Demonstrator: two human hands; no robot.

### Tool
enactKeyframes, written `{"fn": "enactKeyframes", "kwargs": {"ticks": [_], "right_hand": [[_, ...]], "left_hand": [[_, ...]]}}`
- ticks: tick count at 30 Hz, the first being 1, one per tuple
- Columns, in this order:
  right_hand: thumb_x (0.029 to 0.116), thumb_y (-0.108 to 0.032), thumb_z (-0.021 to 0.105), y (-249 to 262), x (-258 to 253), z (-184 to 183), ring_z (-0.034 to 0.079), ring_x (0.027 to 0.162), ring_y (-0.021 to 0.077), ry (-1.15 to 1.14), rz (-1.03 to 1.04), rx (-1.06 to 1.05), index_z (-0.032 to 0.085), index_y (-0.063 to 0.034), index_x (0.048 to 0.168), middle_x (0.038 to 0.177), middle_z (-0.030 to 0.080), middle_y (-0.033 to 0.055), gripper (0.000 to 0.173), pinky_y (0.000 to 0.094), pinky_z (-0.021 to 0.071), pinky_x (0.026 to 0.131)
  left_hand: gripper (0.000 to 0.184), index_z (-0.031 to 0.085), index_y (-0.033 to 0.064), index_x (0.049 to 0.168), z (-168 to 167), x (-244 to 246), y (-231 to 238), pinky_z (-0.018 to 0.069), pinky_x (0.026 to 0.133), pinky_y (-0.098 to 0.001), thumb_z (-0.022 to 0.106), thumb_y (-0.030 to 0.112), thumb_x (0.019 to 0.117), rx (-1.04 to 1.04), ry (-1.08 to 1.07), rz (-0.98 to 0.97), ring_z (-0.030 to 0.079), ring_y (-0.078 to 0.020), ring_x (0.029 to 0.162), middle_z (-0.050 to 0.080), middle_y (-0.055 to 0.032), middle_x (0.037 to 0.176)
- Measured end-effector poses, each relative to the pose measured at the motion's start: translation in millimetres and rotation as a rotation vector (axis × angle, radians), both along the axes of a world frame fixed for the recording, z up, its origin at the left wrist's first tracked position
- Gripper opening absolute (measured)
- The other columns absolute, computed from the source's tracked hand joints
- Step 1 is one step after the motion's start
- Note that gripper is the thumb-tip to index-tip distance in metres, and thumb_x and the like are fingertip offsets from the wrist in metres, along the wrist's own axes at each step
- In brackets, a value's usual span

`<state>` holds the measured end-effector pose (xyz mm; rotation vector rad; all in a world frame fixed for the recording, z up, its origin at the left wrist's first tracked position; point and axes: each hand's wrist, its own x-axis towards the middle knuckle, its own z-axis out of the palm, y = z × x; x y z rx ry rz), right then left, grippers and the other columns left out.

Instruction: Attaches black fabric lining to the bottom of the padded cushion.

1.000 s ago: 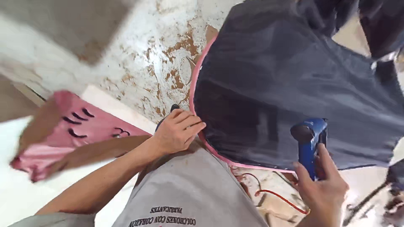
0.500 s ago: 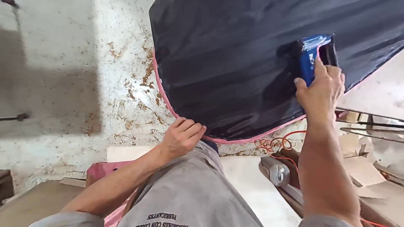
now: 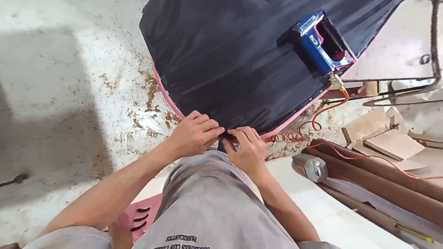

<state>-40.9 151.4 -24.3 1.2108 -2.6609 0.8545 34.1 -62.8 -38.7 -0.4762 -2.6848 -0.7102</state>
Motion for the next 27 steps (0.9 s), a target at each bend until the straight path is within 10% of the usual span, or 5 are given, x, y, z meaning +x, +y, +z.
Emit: {"fn": "enactKeyframes", "kwargs": {"ticks": [11, 19, 27], "right_hand": [[0.0953, -0.013, 0.065, 3.2, 5.3, -12.3, 0.07, 0.083, 0.022, 0.244, 0.035, -0.009, 0.08, -0.0108, 0.1, 0.093, 0.075, 0.0068, 0.016, 0.0335, 0.0565, 0.067], [0.089, -0.016, 0.071, -7.6, 7.8, -7.4, 0.07, 0.075, 0.0201, 0.239, -0.082, -0.011, 0.077, -0.009, 0.086, 0.084, 0.073, 0.0072, 0.01, 0.0314, 0.0563, 0.061], [0.0882, -0.026, 0.072, -0.1, 11.2, 4.4, 0.072, 0.086, 0.0208, 0.078, -0.042, 0.012, 0.08, -0.0122, 0.099, 0.098, 0.076, 0.0064, 0.019, 0.033, 0.0581, 0.066]], "left_hand": [[0.017, 0.071, 0.0044, 0.101, -5.3, -7.4, 3.9, 0.0505, 0.082, -0.0405, 0.056, 0.013, 0.1018, -0.162, 0.242, -0.056, 0.066, -0.0245, 0.08, 0.07, -0.0098, 0.088], [0.02, 0.073, 0.006, 0.103, -1.6, -9.6, 11.1, 0.0517, 0.078, -0.0396, 0.056, 0.016, 0.1027, -0.1, 0.141, 0.009, 0.068, -0.0254, 0.084, 0.073, -0.0102, 0.094], [0.018, 0.073, 0.0061, 0.093, -2.0, -8.4, 17.4, 0.0514, 0.079, -0.0392, 0.059, 0.015, 0.1004, -0.099, 0.177, 0.046, 0.068, -0.0238, 0.084, 0.073, -0.0085, 0.088]]}}
